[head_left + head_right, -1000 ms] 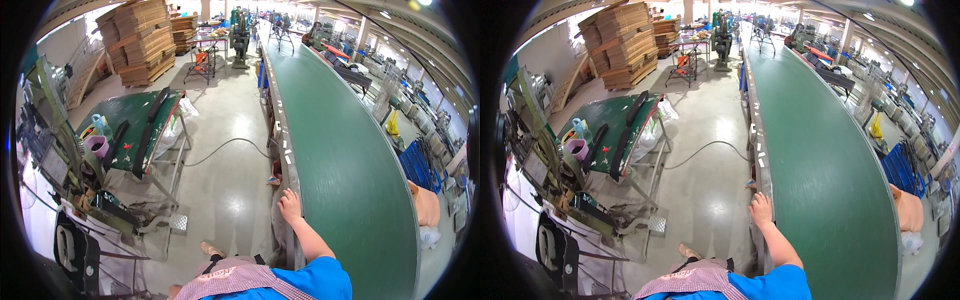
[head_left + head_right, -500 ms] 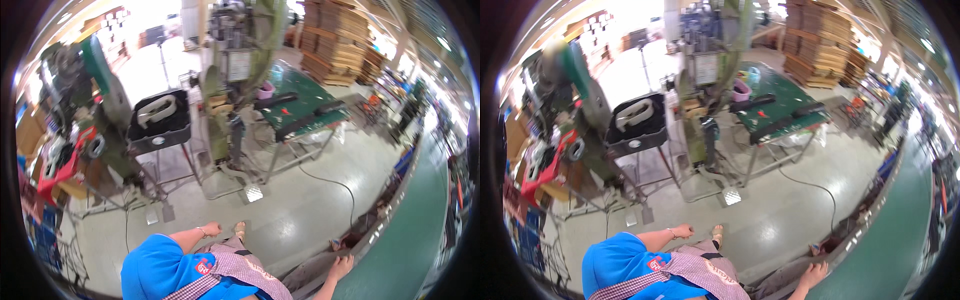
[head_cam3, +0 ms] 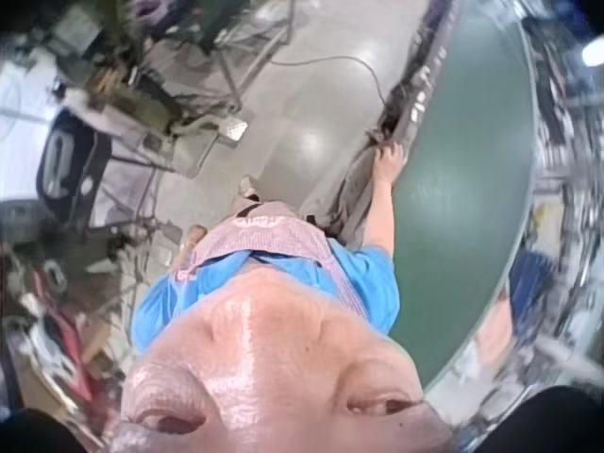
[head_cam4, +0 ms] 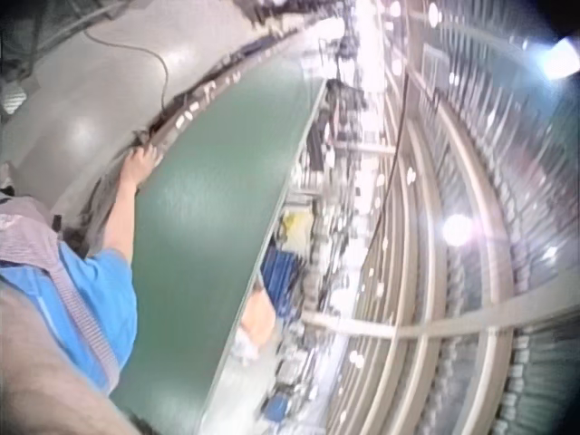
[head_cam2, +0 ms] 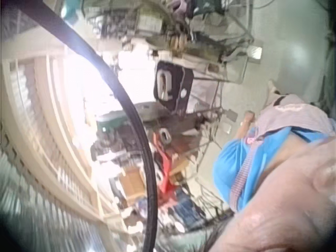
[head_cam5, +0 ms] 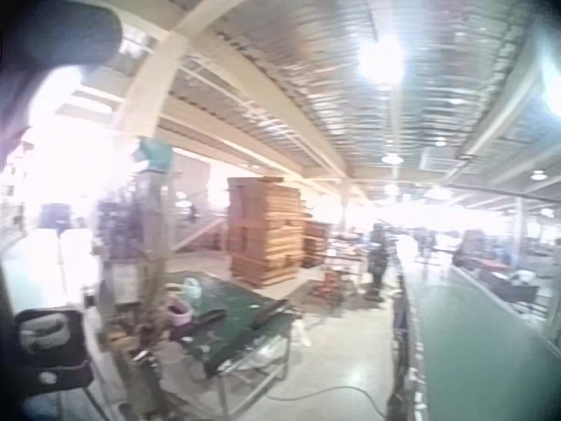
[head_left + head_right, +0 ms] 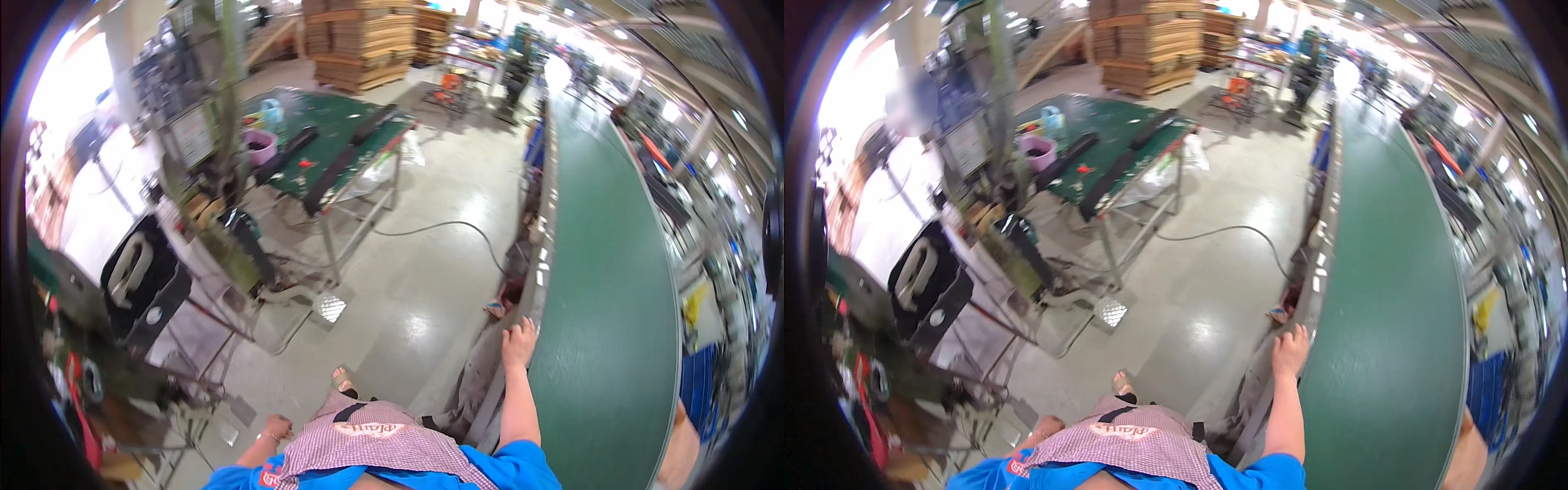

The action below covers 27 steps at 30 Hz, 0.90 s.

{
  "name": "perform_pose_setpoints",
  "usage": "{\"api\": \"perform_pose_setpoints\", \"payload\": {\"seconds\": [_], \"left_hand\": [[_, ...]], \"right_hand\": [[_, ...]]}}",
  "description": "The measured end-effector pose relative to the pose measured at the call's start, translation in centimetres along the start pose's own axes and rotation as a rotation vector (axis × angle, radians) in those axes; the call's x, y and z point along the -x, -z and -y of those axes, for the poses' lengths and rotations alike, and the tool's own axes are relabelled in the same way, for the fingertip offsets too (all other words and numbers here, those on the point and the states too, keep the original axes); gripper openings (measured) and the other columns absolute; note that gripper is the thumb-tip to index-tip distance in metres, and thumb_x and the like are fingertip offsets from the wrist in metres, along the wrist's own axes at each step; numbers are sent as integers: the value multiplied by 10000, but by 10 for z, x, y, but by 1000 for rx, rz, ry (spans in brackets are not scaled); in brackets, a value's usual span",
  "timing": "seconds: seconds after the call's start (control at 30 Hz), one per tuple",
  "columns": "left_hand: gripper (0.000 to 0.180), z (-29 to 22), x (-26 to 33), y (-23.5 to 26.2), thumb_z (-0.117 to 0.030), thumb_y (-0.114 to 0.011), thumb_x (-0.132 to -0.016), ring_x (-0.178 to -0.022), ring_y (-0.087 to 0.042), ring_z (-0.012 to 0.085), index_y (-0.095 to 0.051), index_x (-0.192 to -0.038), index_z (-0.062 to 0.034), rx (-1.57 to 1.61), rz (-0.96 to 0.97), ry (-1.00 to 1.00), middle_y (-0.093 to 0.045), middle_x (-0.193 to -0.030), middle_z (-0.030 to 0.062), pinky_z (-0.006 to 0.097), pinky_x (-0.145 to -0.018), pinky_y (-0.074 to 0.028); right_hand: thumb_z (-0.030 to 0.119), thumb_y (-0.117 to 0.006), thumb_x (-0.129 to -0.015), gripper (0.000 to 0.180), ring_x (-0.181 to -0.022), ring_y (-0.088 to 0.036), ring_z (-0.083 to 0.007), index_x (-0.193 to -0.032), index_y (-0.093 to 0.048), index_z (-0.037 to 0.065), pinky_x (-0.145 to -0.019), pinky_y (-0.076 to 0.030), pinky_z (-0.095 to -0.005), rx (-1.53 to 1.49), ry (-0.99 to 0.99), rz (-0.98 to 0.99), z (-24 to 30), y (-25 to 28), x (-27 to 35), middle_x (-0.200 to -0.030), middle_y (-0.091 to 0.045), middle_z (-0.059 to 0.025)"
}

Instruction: The person assembles metal furniture frames by attaching black plastic feet using a pneumatic riveting machine. They pick frames from a conveyor, position them under the machine, and secure the feet before moving the frames along the line.

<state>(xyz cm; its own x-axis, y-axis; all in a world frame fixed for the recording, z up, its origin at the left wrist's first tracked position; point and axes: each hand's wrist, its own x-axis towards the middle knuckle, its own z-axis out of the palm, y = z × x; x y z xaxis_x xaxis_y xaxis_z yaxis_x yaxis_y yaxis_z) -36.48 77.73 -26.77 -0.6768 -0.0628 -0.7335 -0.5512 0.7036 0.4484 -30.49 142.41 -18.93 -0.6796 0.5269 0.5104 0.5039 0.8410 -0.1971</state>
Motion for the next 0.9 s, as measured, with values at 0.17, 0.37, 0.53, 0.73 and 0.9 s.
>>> {"api": "perform_pose_setpoints", "payload": {"seconds": [0.17,0.37,0.53,0.73,0.9], "left_hand": [[180,-22,-31,-15,-37,-606,-773,-596,-678,245,-649,-905,78,50,75,-39,-662,-755,150,331,-476,-553],[197,-28,-97,-28,-27,-602,-786,-599,-671,243,-631,-953,74,203,163,-54,-650,-763,145,335,-464,-545],[169,-27,-113,-24,-22,-595,-781,-579,-659,245,-625,-921,68,236,179,-77,-642,-747,137,344,-454,-537],[118,-57,-56,-13,-26,-595,-784,-560,-653,245,-643,-854,57,-46,149,-123,-635,-701,133,360,-448,-527],[122,-46,-58,-18,-28,-594,-786,-562,-655,241,-653,-855,54,-36,109,-96,-643,-702,135,346,-461,-531]], "right_hand": [[186,-718,-739,218,-1260,-419,-359,-851,-610,33,-1025,-354,-468,66,-55,46,-5,0,4,-1275,-517,-180],[204,-720,-739,235,-1261,-424,-344,-881,-630,40,-1025,-355,-459,105,-76,70,-2,1,4,-1277,-520,-178],[202,-720,-739,227,-1261,-421,-339,-877,-634,44,-1029,-349,-454,89,-69,53,-1,1,3,-1272,-525,-170],[204,-721,-741,205,-1261,-414,-339,-848,-627,56,-1035,-335,-456,91,-77,56,-3,0,2,-1272,-524,-163],[199,-722,-737,203,-1251,-420,-339,-844,-626,55,-1028,-337,-459,95,-63,56,-1,2,1,-1257,-533,-164]]}}
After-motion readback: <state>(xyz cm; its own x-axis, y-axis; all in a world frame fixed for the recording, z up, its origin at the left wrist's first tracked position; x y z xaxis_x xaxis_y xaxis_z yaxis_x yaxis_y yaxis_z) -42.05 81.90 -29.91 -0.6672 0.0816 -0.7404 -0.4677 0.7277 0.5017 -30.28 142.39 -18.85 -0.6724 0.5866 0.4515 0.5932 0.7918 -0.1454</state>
